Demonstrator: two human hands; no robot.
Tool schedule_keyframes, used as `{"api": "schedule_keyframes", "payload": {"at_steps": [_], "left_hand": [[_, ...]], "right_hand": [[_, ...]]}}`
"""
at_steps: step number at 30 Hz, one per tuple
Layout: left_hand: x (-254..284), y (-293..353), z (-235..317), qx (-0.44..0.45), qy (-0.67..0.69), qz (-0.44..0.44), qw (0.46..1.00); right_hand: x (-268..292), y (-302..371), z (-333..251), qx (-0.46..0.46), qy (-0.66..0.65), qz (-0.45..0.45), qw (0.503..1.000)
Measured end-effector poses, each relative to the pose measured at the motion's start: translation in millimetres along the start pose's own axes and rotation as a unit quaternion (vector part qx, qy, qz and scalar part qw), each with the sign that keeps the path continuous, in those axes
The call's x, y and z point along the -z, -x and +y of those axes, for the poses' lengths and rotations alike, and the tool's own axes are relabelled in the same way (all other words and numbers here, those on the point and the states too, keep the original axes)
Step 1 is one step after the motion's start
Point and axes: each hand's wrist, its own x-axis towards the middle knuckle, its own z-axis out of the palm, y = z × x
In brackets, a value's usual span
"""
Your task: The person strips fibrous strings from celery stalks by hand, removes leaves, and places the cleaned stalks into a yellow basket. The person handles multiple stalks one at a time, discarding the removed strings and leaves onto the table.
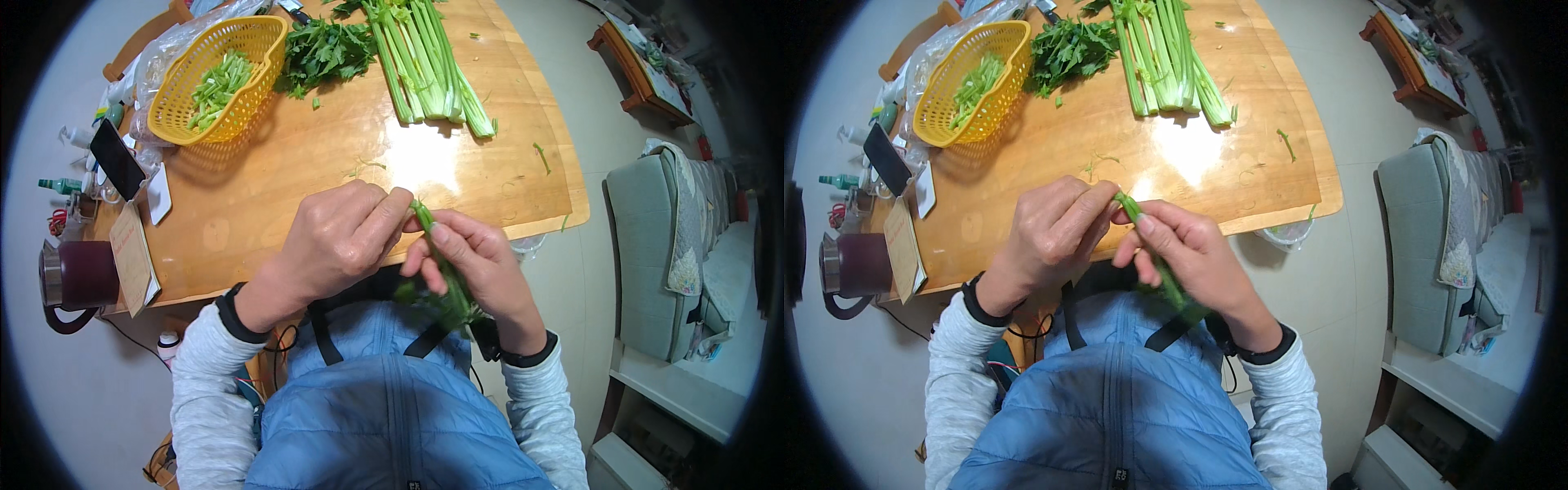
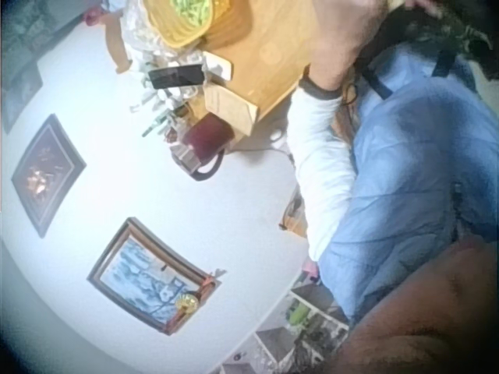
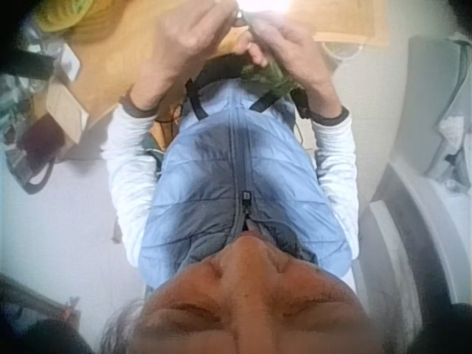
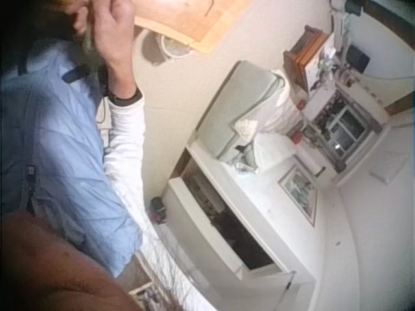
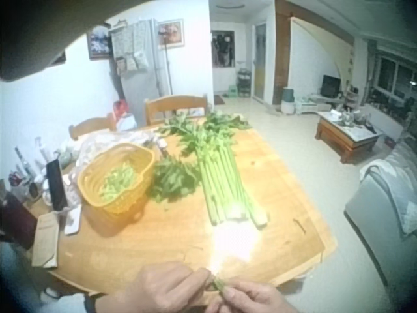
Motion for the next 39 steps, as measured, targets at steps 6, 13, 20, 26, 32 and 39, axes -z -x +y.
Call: {"api": "schedule_keyframes", "payload": {"at_steps": [6, 13, 20, 26, 32, 39], "left_hand": [[-13.9, 3.2, 8.4, 0.121, 0.122, 0.06, 0.983], [-1.7, 3.2, 8.1, 0.146, 0.162, 0.017, 0.976], [7.9, 4.7, 7.6, 0.211, 0.319, -0.045, 0.923], [7.9, 8.3, 5.8, 0.382, 0.603, -0.011, 0.7], [9.3, 7.9, -0.4, 0.425, 0.642, -0.014, 0.638], [13.3, 9.2, -9.5, 0.433, 0.638, 0.022, 0.636]], "right_hand": [[-15.8, -2.5, 9.2, 0.042, -0.021, 0.05, 0.998], [-10.1, -0.1, 10.3, 0.066, 0.091, 0.065, 0.992], [-6.9, 4.9, 7.2, 0.09, 0.235, 0.076, 0.965], [-4.9, 6.7, 5.2, 0.126, 0.256, 0.089, 0.954], [-4.2, 8.0, 2.9, 0.1, 0.238, 0.092, 0.962], [0.7, 7.9, -2.0, 0.075, 0.117, 0.145, 0.98]]}}
